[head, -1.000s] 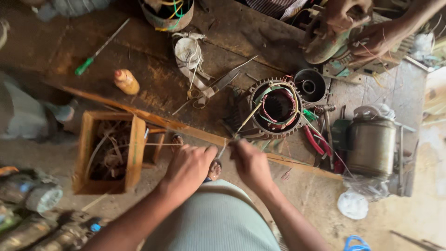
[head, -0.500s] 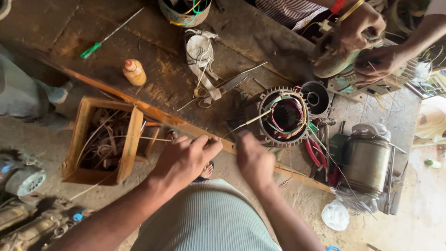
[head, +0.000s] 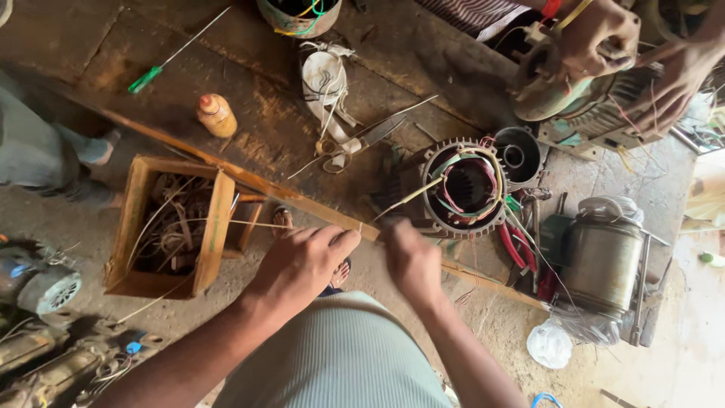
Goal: The person works on an electric motor stator on a cluttered workbench, using pliers to cut and adjust wire ends and pressing insulation strips and thin wooden wedges into the stator slots by hand. They retrieve strips from a wooden box of scrap material and continue fitting wedges around the winding.
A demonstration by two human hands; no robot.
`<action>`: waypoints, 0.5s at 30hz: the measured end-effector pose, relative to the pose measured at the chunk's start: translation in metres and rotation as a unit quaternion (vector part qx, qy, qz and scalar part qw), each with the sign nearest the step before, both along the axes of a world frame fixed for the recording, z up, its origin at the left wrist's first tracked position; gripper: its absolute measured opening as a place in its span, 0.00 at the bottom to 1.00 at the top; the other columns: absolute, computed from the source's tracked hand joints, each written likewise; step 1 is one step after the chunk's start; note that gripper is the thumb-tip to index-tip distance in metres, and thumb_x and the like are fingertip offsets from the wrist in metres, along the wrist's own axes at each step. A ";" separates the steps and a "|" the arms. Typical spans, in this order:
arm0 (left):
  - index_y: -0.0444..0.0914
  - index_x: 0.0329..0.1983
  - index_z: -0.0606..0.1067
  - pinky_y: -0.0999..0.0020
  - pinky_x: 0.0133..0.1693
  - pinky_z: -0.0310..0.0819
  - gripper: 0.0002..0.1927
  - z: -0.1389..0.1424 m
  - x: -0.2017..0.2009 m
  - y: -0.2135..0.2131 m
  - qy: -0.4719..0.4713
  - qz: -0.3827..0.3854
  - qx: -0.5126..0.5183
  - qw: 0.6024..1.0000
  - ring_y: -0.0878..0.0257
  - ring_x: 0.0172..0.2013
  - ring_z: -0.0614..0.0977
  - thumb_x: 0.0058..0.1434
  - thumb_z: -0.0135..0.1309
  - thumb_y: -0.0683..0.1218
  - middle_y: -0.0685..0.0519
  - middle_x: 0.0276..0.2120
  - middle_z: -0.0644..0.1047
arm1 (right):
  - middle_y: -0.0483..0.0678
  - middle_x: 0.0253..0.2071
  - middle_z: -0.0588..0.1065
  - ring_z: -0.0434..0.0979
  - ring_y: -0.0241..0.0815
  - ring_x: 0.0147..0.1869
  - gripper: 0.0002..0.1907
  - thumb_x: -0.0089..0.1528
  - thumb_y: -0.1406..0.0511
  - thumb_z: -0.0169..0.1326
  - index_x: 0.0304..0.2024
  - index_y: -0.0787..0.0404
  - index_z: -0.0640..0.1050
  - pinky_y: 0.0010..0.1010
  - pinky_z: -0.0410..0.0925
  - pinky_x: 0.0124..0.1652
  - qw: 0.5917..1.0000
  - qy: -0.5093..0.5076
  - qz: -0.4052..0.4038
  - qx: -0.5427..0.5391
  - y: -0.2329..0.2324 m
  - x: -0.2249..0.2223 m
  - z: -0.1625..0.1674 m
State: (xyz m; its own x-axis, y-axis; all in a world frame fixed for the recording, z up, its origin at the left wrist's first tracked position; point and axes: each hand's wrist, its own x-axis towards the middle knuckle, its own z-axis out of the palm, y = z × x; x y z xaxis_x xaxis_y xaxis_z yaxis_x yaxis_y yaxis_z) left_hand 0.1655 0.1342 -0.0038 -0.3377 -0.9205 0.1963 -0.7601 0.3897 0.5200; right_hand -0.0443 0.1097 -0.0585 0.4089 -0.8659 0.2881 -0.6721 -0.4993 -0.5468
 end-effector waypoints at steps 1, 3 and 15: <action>0.40 0.45 0.74 0.58 0.33 0.78 0.18 0.000 0.000 -0.001 0.001 0.000 0.011 1.000 0.51 0.33 0.83 0.49 0.61 0.42 0.49 0.35 0.79 | 0.53 0.33 0.78 0.80 0.53 0.33 0.07 0.61 0.73 0.53 0.42 0.61 0.75 0.39 0.71 0.31 1.000 0.021 -0.007 -0.008 -0.001 -0.003 -0.006; 0.39 0.45 0.74 0.57 0.34 0.77 0.20 0.000 0.000 -0.001 0.000 -0.002 0.039 0.999 0.50 0.33 0.83 0.48 0.62 0.42 0.48 0.35 0.79 | 0.55 0.32 0.76 0.79 0.56 0.32 0.10 0.59 0.74 0.54 0.43 0.62 0.76 0.41 0.70 0.30 0.998 0.060 -0.021 -0.019 -0.002 -0.009 -0.011; 0.42 0.40 0.74 0.55 0.32 0.74 0.05 -0.020 -0.028 -0.011 0.058 0.063 0.270 0.959 0.49 0.29 0.82 0.67 0.56 0.47 0.45 0.27 0.80 | 0.51 0.35 0.80 0.83 0.52 0.36 0.09 0.59 0.71 0.54 0.43 0.58 0.76 0.39 0.74 0.32 0.993 -0.023 0.042 0.109 0.007 -0.014 0.015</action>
